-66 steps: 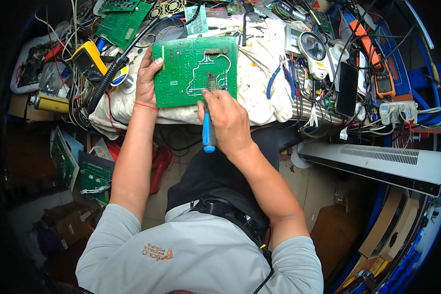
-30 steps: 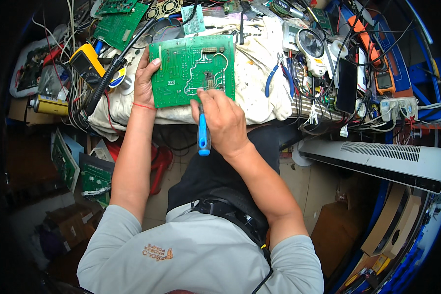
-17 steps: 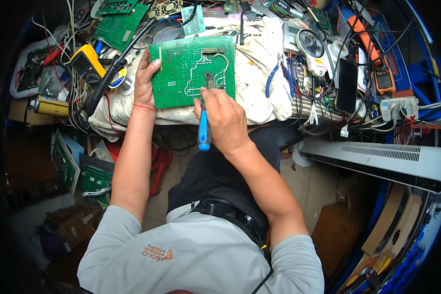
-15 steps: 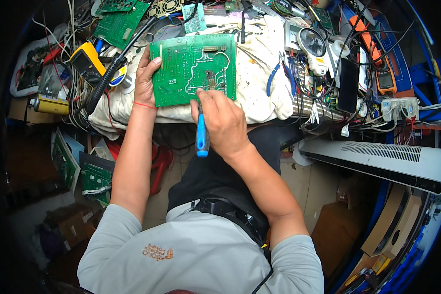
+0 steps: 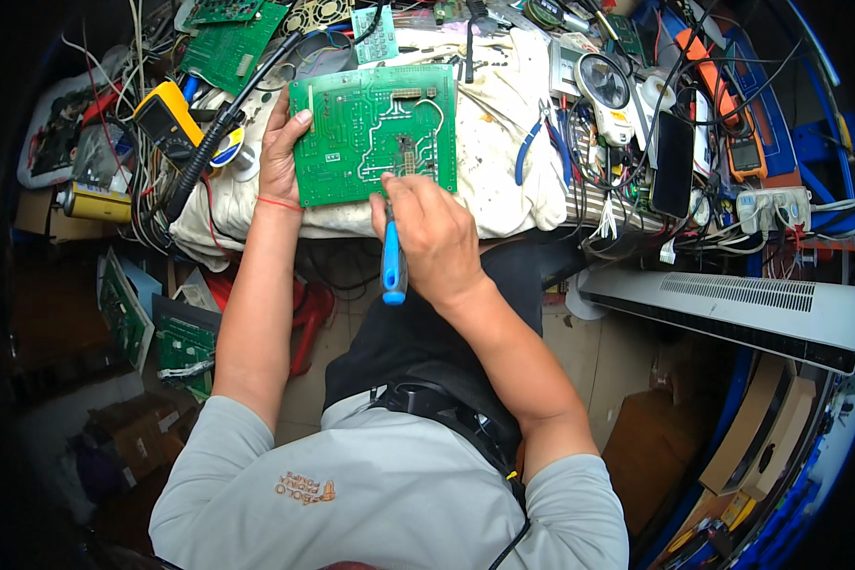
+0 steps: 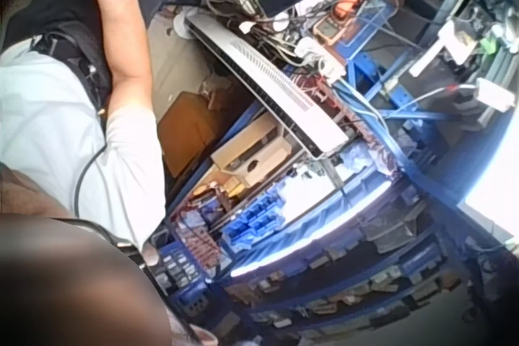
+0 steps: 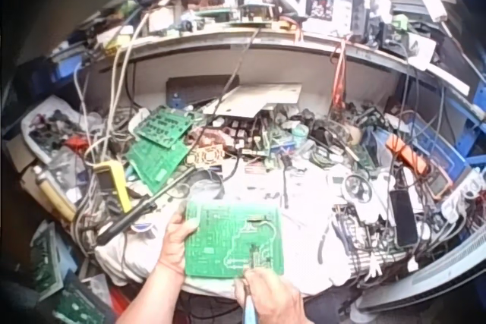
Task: The person holds a green circuit board and uses a blue-handled screwdriver to probe and adjust components on both sides. They flip the board over, inspect it with a magnifying glass, and continue probing specific areas.
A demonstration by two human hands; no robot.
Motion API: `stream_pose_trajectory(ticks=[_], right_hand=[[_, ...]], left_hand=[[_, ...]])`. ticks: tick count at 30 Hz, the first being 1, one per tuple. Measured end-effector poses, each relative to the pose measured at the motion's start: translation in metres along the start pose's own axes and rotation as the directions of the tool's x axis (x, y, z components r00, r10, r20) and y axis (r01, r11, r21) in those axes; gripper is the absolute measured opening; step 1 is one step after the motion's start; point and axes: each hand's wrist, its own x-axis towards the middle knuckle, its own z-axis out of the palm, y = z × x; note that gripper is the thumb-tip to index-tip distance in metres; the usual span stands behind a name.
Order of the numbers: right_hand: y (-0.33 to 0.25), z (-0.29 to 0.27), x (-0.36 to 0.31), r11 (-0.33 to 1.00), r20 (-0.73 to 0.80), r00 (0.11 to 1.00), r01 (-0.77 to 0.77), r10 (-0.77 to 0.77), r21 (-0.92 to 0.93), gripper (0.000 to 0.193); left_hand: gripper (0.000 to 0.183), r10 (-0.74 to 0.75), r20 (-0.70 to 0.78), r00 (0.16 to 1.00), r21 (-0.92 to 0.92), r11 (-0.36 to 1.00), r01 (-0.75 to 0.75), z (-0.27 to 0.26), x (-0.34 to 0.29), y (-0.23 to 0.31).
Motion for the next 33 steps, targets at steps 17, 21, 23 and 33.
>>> stream_pose_trajectory(ticks=[17, 21, 23, 33], right_hand=[[0.001, -0.002, 0.001, 1.000, 0.046, 0.999, 0.014, -0.015, 0.021, 0.029], [0.002, -0.003, 0.003, 1.000, 0.074, 0.997, -0.007, 0.007, -0.001, 0.029], [0.002, -0.004, 0.002, 0.999, 0.074, 0.996, 0.043, -0.044, 0.015, 0.028], [-0.002, -0.011, -0.001, 0.986, 0.129, 0.991, -0.038, 0.017, 0.163, 0.032]], left_hand=[[0.057, -0.013, 0.003, 1.000, 0.011, 1.000, 0.013, 0.001, 0.000, 0.000], [0.057, 0.001, 0.003, 1.000, 0.018, 1.000, -0.001, 0.002, 0.003, 0.001], [0.057, 0.000, 0.005, 1.000, 0.017, 1.000, 0.000, 0.002, 0.001, 0.001], [0.058, -0.009, 0.000, 1.000, 0.029, 1.000, 0.009, 0.002, -0.001, 0.000]])
